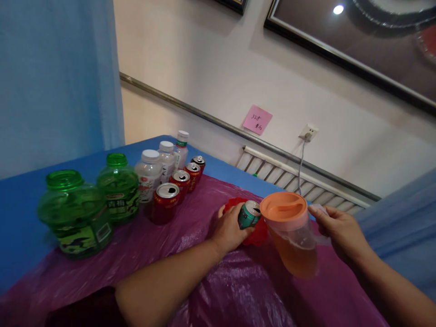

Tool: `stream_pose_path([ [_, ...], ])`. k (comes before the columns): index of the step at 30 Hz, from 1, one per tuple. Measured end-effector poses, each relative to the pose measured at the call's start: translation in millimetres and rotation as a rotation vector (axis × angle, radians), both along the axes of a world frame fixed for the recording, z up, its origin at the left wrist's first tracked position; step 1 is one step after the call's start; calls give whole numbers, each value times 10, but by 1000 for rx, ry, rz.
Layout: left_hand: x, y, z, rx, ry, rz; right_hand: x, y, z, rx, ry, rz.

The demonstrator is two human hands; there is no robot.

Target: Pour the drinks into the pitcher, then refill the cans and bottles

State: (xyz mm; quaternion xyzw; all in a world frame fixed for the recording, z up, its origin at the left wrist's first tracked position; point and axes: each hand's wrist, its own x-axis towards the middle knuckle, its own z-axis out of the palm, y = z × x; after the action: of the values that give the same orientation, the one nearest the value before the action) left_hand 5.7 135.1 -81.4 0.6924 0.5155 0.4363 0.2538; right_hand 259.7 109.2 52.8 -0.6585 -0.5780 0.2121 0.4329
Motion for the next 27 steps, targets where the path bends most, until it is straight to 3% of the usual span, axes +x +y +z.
stream_pose_path([
  [14,3,-14,42,-5,1,18,85,23,-83,24,6,1],
  [27,-9,4,84,-26,36,17,0,21,5,50,-16,-4],
])
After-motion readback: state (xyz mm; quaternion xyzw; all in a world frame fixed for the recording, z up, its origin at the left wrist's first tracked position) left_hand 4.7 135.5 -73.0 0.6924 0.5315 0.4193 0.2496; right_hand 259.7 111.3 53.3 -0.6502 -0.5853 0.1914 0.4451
